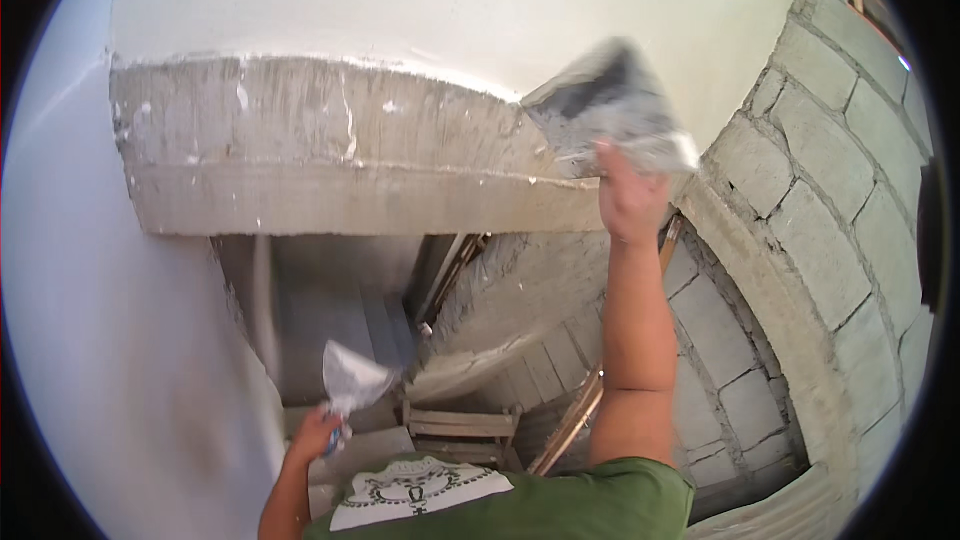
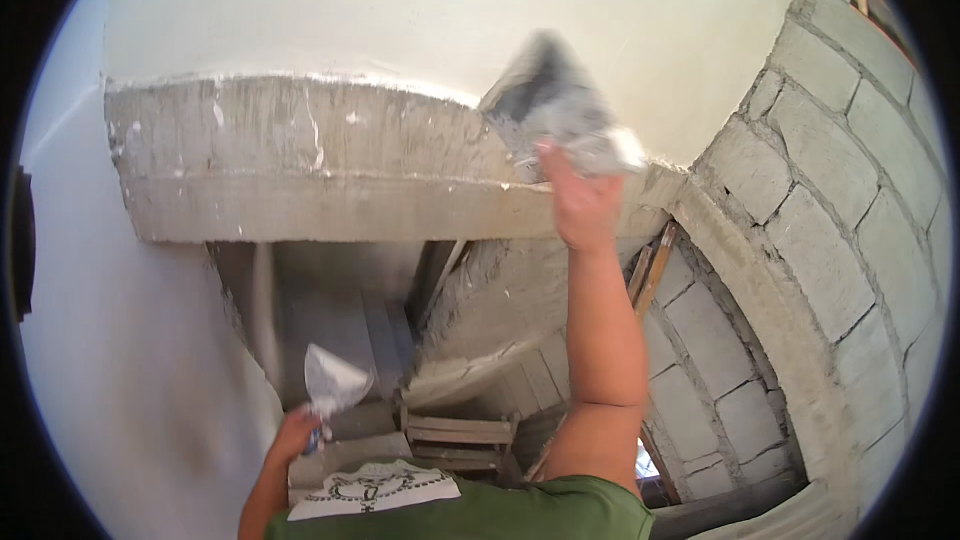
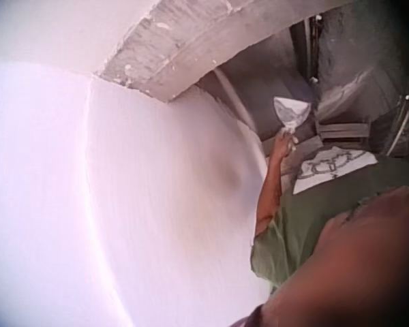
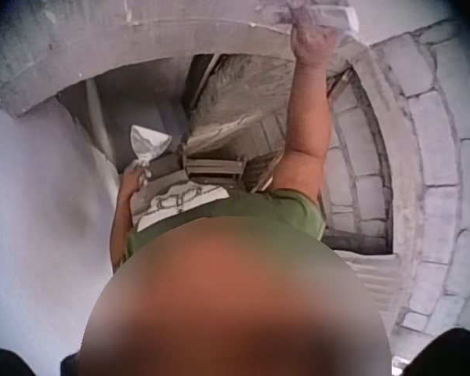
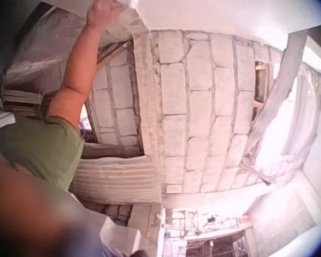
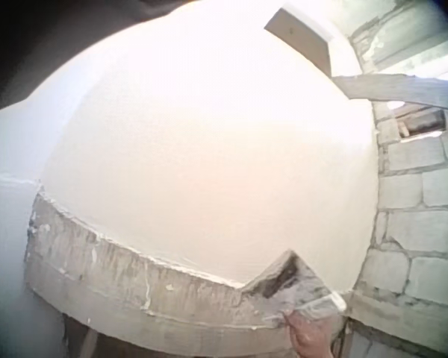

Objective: Applying plaster or putty to a wall and ceiling using a trowel and putty knife.

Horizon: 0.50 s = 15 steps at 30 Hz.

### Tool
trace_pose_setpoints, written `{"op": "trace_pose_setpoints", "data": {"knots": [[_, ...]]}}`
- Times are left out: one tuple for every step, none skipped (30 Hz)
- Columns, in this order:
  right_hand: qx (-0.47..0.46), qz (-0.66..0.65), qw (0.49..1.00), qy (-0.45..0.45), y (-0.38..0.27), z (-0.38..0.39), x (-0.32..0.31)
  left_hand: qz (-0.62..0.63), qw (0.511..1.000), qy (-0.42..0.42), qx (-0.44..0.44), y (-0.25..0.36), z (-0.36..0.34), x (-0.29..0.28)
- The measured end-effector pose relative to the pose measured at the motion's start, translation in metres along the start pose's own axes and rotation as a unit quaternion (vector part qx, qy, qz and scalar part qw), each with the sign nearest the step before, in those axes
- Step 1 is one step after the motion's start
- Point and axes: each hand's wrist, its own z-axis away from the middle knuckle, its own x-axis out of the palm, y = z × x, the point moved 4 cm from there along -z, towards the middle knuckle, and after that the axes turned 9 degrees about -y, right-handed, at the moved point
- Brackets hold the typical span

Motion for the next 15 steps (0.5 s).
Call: {"op": "trace_pose_setpoints", "data": {"knots": [[-0.041, 0.024, 0.999, 0.013, 0.012, 0.018, -0.013, 0.02, 0.999, -0.028, 0.033, 0.044, -0.002, 0.022], [-0.032, 0.022, 0.999, 0.004, 0.002, 0.028, -0.012, 0.077, 0.995, -0.032, 0.051, 0.094, 0.002, 0.047], [-0.025, -0.211, 0.976, 0.037, -0.012, 0.036, -0.002, 0.112, 0.99, -0.024, 0.078, 0.131, 0.004, 0.062], [-0.011, -0.426, 0.902, 0.073, -0.018, 0.046, 0.007, 0.117, 0.984, -0.06, 0.12, 0.163, 0.003, 0.074], [0.002, -0.433, 0.899, 0.065, -0.02, 0.057, 0.015, 0.094, 0.984, -0.057, 0.14, 0.194, 0.003, 0.085], [0.001, -0.445, 0.893, 0.07, -0.022, 0.069, 0.021, 0.075, 0.983, -0.055, 0.159, 0.216, 0.0, 0.09], [-0.003, -0.458, 0.885, 0.076, -0.024, 0.078, 0.025, 0.08, 0.979, -0.066, 0.178, 0.234, -0.003, 0.094], [0.004, -0.467, 0.881, 0.069, -0.025, 0.084, 0.028, 0.069, 0.976, -0.074, 0.193, 0.249, -0.007, 0.096], [0.003, -0.422, 0.906, -0.018, -0.031, 0.088, 0.033, 0.058, 0.977, -0.065, 0.194, 0.259, -0.008, 0.099], [-0.002, -0.369, 0.924, -0.102, -0.038, 0.092, 0.035, 0.05, 0.977, -0.07, 0.194, 0.267, -0.01, 0.102], [-0.009, -0.313, 0.932, -0.183, -0.04, 0.095, 0.04, 0.04, 0.977, -0.073, 0.195, 0.271, -0.012, 0.104], [0.002, -0.299, 0.934, -0.193, -0.034, 0.099, 0.047, 0.041, 0.978, -0.066, 0.193, 0.272, -0.011, 0.104], [0.012, -0.285, 0.937, -0.203, -0.03, 0.103, 0.057, 0.038, 0.978, -0.071, 0.191, 0.272, -0.01, 0.105], [-0.174, -0.246, 0.936, -0.183, -0.055, 0.097, 0.06, 0.035, 0.978, -0.08, 0.188, 0.272, -0.01, 0.108], [-0.183, -0.214, 0.932, -0.226, -0.044, 0.102, 0.064, 0.035, 0.979, -0.078, 0.185, 0.271, -0.01, 0.109]]}}
